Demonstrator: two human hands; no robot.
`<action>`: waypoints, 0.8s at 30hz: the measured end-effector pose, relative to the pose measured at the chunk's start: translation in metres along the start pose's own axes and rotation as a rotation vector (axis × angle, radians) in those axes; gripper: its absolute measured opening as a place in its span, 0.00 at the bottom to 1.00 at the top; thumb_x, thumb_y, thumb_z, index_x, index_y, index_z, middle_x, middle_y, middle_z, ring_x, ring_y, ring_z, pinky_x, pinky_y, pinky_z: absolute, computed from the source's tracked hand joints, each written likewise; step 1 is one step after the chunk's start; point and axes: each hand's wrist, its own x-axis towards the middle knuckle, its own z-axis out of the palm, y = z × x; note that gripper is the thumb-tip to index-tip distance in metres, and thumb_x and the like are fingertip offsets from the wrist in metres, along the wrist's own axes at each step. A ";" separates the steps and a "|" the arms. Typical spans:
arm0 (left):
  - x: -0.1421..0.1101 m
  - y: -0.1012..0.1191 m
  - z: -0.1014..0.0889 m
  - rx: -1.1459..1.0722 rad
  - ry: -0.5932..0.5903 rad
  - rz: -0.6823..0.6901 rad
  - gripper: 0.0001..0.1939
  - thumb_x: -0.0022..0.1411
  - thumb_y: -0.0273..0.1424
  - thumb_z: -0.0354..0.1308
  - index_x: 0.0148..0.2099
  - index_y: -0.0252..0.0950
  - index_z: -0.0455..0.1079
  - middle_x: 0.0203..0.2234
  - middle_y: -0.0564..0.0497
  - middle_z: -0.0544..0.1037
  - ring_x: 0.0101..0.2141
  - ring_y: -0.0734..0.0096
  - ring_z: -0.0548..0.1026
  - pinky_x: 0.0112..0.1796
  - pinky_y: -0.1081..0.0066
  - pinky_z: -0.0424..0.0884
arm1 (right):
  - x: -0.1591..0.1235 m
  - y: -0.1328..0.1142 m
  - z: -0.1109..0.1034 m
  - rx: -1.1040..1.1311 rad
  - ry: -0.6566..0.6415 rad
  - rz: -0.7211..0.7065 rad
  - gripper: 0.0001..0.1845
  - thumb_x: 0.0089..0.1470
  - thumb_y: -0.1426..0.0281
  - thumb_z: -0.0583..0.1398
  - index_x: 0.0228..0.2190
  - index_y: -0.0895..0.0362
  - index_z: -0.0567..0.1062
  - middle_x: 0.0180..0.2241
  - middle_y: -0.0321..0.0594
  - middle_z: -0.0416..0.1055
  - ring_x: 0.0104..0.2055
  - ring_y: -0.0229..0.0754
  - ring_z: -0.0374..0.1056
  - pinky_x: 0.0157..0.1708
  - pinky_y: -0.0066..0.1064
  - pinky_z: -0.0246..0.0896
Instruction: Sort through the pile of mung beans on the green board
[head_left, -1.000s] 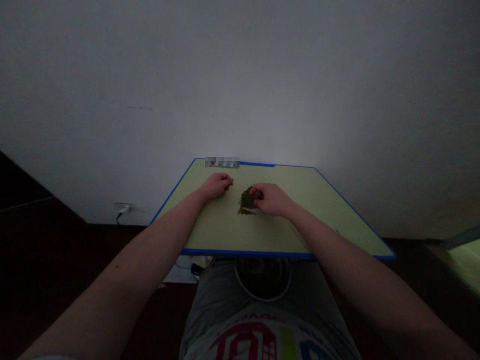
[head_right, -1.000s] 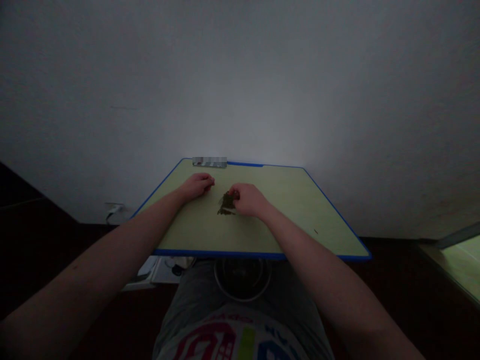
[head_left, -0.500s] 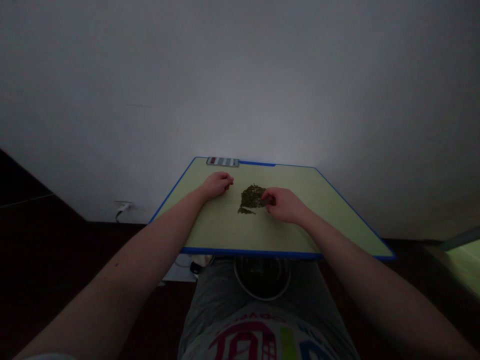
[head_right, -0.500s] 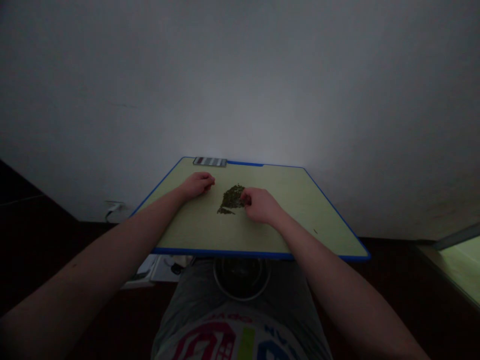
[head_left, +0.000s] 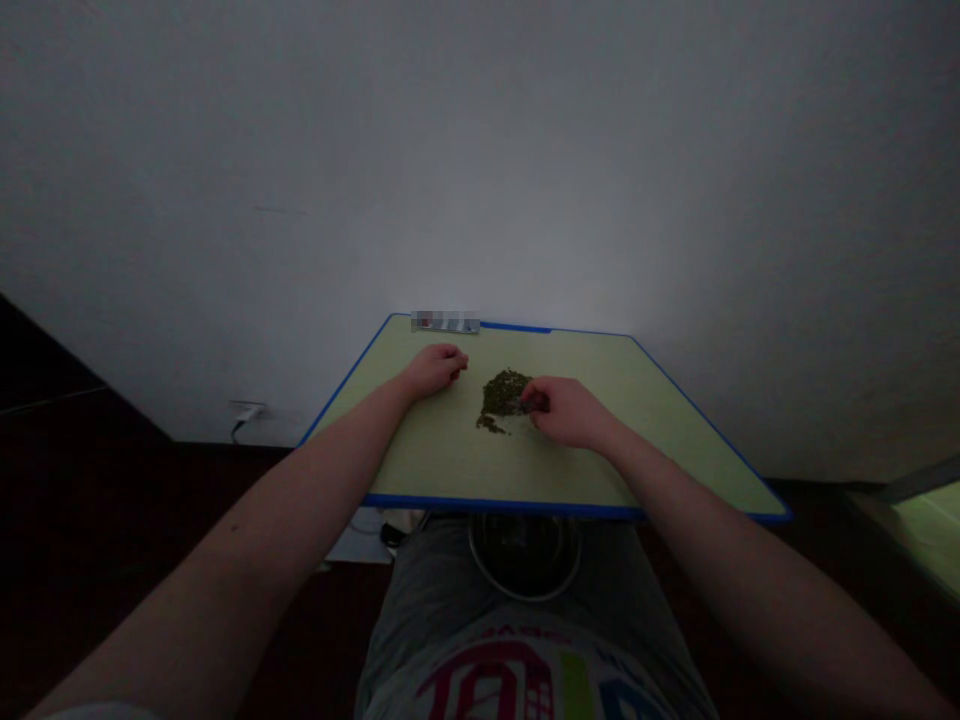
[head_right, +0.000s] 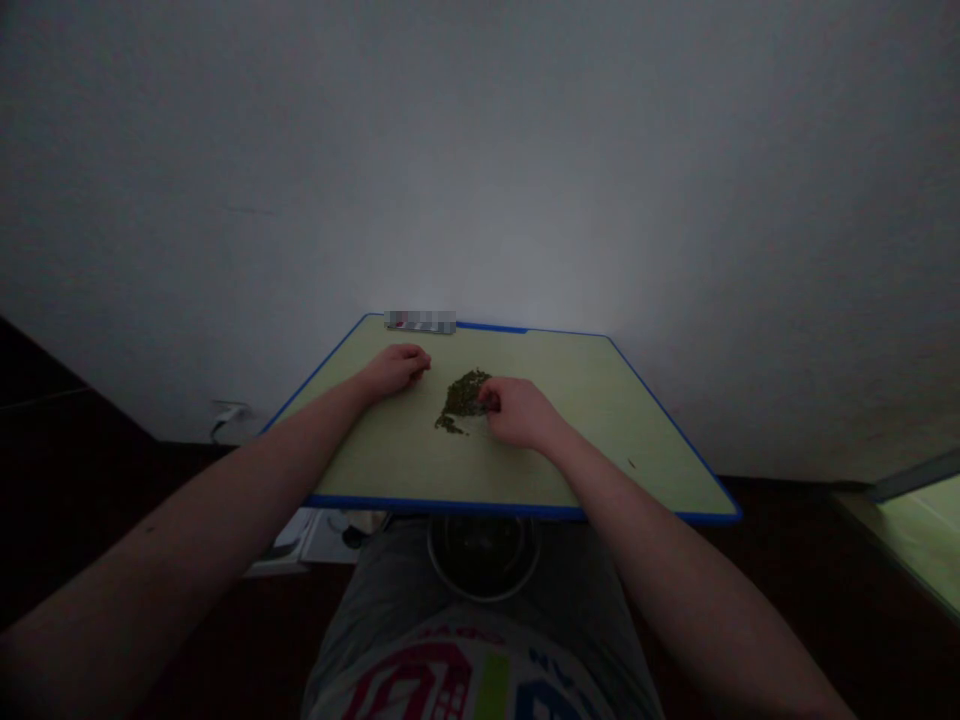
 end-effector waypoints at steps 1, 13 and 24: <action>0.000 0.000 0.000 -0.002 0.000 -0.001 0.13 0.52 0.38 0.50 0.24 0.34 0.62 0.15 0.56 0.64 0.16 0.80 0.61 0.19 0.76 0.57 | 0.000 0.000 0.000 -0.011 0.005 0.006 0.14 0.39 0.78 0.55 0.32 0.56 0.72 0.25 0.34 0.71 0.27 0.35 0.63 0.26 0.24 0.52; 0.000 -0.001 0.000 0.001 -0.003 -0.008 0.13 0.52 0.39 0.50 0.26 0.34 0.64 0.15 0.55 0.65 0.16 0.79 0.61 0.19 0.76 0.56 | 0.009 -0.003 0.003 -0.039 -0.004 0.025 0.13 0.41 0.78 0.56 0.32 0.56 0.72 0.27 0.36 0.71 0.28 0.35 0.64 0.27 0.24 0.52; -0.001 0.001 -0.001 -0.003 -0.005 -0.001 0.13 0.52 0.39 0.50 0.26 0.34 0.64 0.15 0.55 0.65 0.16 0.79 0.61 0.20 0.76 0.57 | 0.008 -0.004 0.003 -0.033 -0.015 -0.003 0.14 0.41 0.78 0.55 0.33 0.56 0.72 0.27 0.36 0.71 0.28 0.36 0.64 0.28 0.24 0.53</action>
